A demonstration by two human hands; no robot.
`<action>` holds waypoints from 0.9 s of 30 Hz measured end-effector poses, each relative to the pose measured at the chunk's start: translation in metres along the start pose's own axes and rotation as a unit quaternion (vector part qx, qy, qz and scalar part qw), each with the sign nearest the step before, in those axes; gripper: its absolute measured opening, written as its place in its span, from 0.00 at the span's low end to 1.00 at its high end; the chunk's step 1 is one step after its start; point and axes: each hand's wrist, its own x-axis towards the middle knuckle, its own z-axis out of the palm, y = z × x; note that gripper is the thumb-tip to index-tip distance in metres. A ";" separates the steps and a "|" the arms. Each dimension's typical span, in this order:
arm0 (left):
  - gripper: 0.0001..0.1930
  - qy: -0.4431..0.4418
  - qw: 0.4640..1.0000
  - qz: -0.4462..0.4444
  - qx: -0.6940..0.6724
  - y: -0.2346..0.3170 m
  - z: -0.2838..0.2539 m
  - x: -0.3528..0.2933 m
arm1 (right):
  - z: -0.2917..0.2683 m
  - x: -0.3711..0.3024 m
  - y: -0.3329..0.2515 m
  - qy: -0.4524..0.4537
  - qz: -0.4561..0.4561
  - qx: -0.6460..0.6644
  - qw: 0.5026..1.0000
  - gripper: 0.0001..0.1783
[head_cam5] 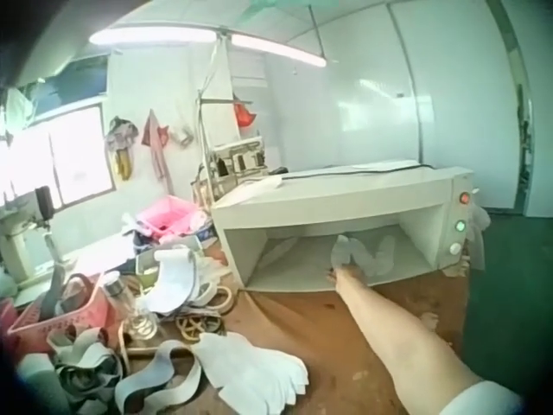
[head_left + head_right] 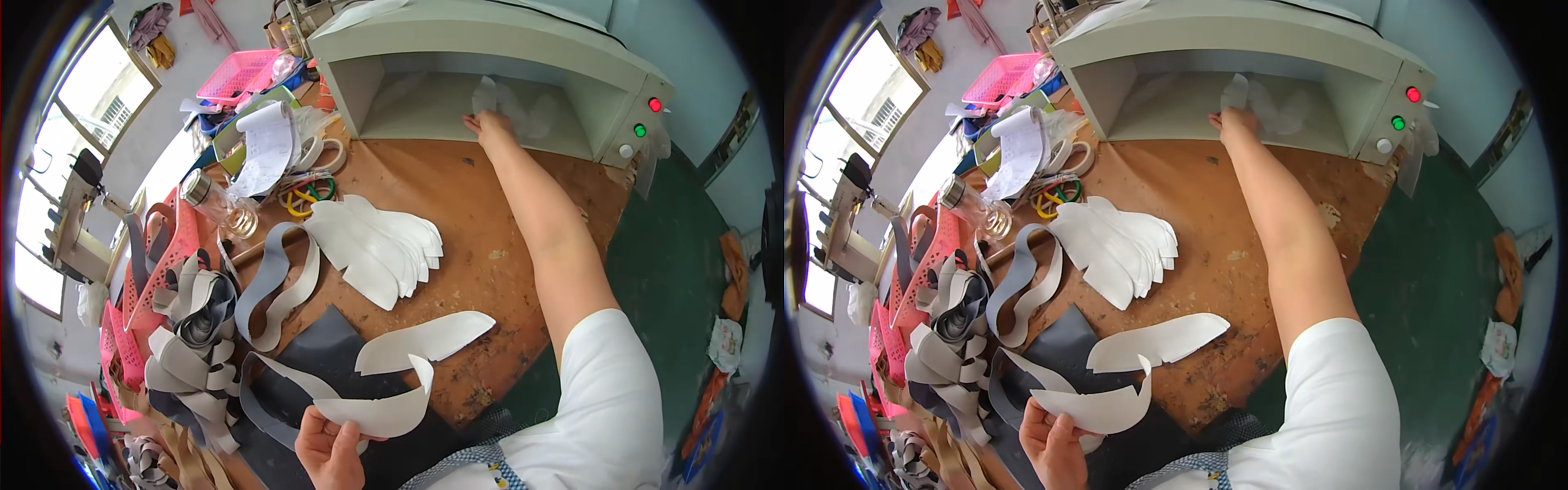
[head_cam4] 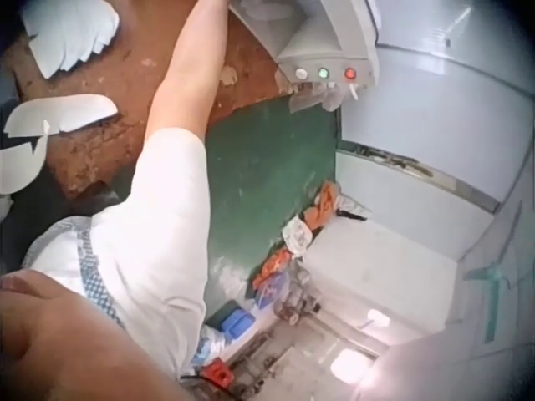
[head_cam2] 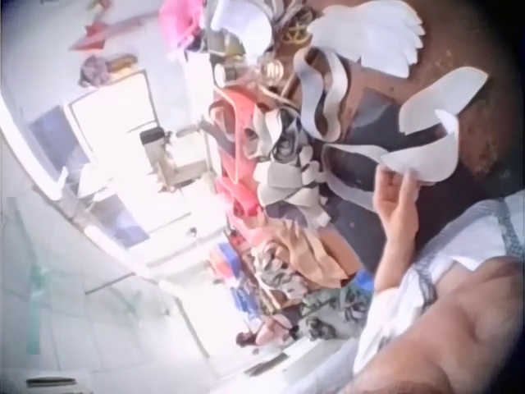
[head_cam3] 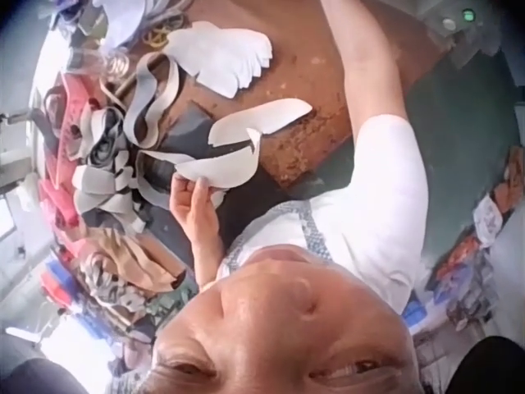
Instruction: Manually aligning, gluing, and pressing shoe upper components and linings.
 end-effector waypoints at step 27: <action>0.23 -0.114 0.976 0.136 0.126 -0.067 0.033 -0.004 | -0.141 -0.276 -0.061 -0.528 -0.043 -0.286 0.799 0.18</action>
